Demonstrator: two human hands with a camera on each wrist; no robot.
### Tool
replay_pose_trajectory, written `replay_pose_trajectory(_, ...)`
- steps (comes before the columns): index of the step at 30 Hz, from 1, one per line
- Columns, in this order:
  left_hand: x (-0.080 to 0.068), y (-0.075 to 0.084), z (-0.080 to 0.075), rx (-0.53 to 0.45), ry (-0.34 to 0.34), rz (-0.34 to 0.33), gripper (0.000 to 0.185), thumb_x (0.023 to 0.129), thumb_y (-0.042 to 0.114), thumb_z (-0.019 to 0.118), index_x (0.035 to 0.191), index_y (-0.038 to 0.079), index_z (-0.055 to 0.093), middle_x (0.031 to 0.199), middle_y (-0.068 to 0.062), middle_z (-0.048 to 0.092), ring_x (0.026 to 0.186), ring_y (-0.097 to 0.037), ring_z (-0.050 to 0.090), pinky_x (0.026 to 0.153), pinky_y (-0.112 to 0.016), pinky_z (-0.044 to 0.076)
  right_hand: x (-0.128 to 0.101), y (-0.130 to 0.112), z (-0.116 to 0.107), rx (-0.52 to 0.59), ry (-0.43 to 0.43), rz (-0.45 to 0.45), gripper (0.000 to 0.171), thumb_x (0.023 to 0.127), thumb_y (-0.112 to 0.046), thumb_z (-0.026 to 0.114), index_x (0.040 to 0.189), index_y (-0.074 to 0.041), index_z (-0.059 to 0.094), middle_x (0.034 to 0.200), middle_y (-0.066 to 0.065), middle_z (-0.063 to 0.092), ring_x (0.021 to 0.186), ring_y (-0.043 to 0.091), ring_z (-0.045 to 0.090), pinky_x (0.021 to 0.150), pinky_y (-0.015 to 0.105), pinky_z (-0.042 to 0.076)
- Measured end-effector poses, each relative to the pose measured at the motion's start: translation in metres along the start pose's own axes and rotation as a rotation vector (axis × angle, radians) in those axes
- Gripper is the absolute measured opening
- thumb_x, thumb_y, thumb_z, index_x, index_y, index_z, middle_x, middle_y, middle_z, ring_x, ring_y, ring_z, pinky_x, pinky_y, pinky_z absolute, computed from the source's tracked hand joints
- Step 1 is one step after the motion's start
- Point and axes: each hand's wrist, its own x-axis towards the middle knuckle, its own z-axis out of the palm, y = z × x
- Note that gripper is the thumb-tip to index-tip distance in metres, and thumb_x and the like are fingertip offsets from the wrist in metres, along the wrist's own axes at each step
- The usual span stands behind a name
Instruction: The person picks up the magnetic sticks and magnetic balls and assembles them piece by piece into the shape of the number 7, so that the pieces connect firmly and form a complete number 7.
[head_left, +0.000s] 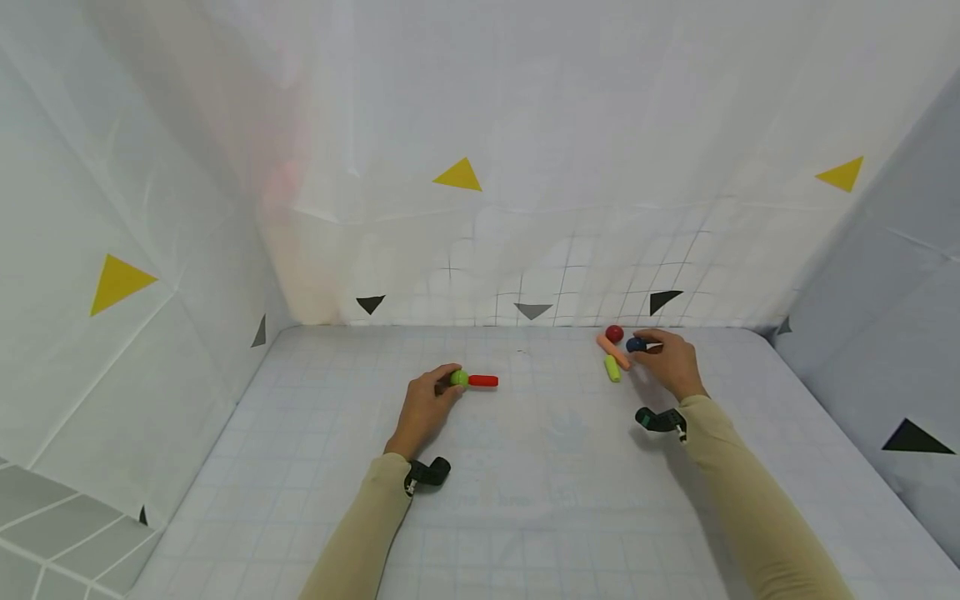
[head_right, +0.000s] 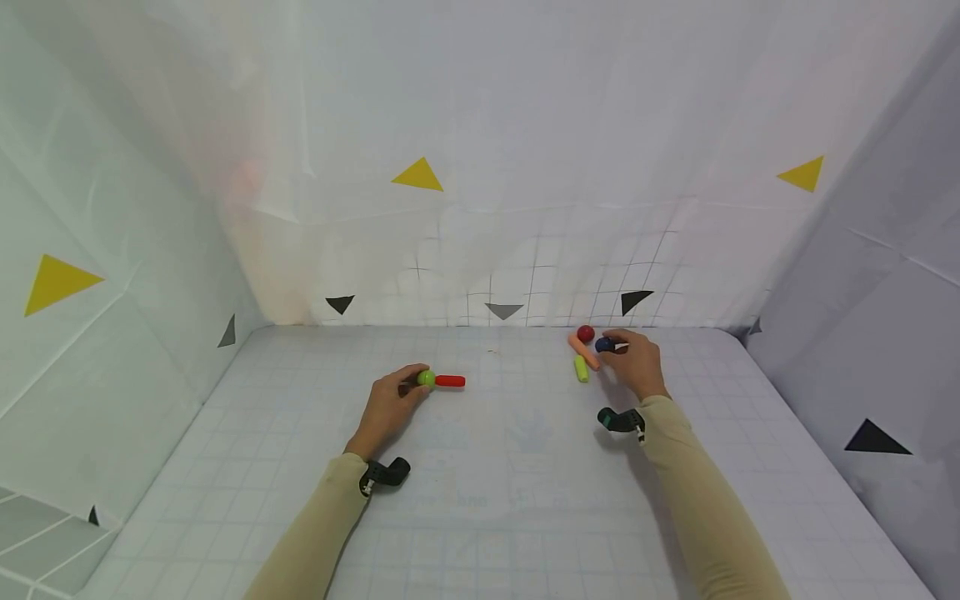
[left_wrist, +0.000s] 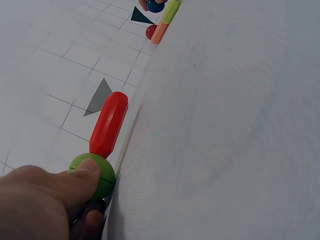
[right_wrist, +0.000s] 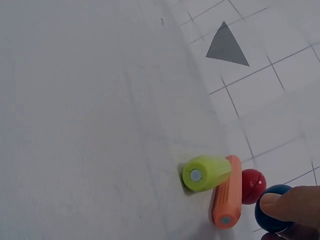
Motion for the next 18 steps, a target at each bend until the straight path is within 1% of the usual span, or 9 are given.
replay_pose_trajectory(5, 0.000, 0.000, 0.000, 0.005, 0.004, 0.000, 0.038, 0.099, 0.014, 0.074, 0.137, 0.013, 0.069, 0.118, -0.001, 0.070, 0.102, -0.018, 0.062, 0.094, -0.038, 0.053, -0.003, -0.007, -0.001, 0.024, 0.016, -0.016, 0.051, 0.096, -0.010, 0.076, 0.141, 0.003, 0.059, 0.135, 0.028, 0.060, 0.116, 0.045, 0.059, 0.093, 0.058, 0.053)
replay_pose_trajectory(9, 0.000, 0.001, -0.001, 0.005, 0.004, -0.003, 0.037, 0.100, 0.014, 0.074, 0.136, 0.014, 0.069, 0.117, 0.000, 0.070, 0.101, -0.018, 0.062, 0.093, -0.038, 0.053, -0.003, -0.009, -0.002, 0.046, 0.016, -0.023, 0.049, 0.096, -0.011, 0.077, 0.139, 0.003, 0.060, 0.133, 0.027, 0.062, 0.115, 0.044, 0.059, 0.092, 0.057, 0.054)
replay_pose_trajectory(14, 0.001, 0.001, -0.001, 0.011, 0.002, 0.010, 0.037, 0.100, 0.014, 0.073, 0.137, 0.013, 0.069, 0.117, -0.001, 0.070, 0.101, -0.018, 0.063, 0.093, -0.040, 0.053, -0.004, -0.012, -0.001, 0.071, 0.016, -0.051, 0.046, 0.096, -0.013, 0.077, 0.137, 0.001, 0.063, 0.130, 0.024, 0.065, 0.114, 0.042, 0.060, 0.089, 0.054, 0.055)
replay_pose_trajectory(18, 0.001, 0.001, -0.001, 0.014, 0.001, 0.017, 0.038, 0.100, 0.015, 0.074, 0.137, 0.013, 0.068, 0.118, -0.003, 0.071, 0.101, -0.018, 0.063, 0.092, -0.040, 0.053, -0.006, -0.016, 0.000, 0.076, 0.011, -0.051, 0.045, 0.096, -0.014, 0.077, 0.137, -0.002, 0.064, 0.129, 0.022, 0.066, 0.114, 0.040, 0.059, 0.085, 0.051, 0.055)
